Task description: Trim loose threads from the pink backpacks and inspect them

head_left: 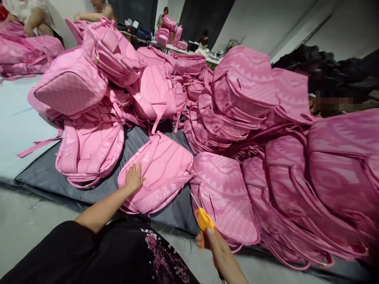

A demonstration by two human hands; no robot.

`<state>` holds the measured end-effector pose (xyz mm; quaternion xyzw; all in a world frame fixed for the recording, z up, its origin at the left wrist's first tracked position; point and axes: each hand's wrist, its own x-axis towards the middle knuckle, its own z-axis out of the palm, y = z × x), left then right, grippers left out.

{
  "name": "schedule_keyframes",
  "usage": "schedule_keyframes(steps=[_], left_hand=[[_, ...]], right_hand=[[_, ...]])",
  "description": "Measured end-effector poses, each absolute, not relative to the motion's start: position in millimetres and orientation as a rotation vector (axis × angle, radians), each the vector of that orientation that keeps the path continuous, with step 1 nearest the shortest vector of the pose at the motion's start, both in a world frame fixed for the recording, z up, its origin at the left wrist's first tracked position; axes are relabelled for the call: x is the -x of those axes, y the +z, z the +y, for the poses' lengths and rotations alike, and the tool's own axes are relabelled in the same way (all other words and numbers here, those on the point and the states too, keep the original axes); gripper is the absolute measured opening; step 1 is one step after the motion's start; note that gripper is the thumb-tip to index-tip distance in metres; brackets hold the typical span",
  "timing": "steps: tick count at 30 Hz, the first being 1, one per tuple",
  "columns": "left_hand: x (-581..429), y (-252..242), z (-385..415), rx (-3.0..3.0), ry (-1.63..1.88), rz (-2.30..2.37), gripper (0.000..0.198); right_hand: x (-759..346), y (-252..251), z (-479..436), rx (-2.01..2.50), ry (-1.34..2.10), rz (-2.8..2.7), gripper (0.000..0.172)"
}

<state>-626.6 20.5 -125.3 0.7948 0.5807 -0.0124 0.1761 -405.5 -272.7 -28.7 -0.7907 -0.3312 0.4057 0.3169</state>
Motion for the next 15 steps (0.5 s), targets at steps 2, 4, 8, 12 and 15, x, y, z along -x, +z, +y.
schedule_keyframes(steps=[2, 4, 8, 12, 15], left_hand=[[633, -127, 17, -2.097, 0.170, 1.619, 0.068], [645, -122, 14, -1.778, 0.409, 1.499, 0.056], [675, -113, 22, -1.293, 0.517, 1.253, 0.044], [694, -120, 48, -0.685, 0.371, 1.159, 0.061], [698, -130, 65, -0.563, 0.318, 1.187, 0.061]], right_hand=[[406, -21, -228, 2.012, 1.174, -1.054, 0.064], [402, -10, -177, 2.029, 1.182, -1.233, 0.059], [385, 4, -70, 2.345, 0.881, -1.457, 0.057], [390, -14, -4, 2.471, 0.883, -1.631, 0.058], [404, -25, 3, 2.476, 0.972, -1.722, 0.052]])
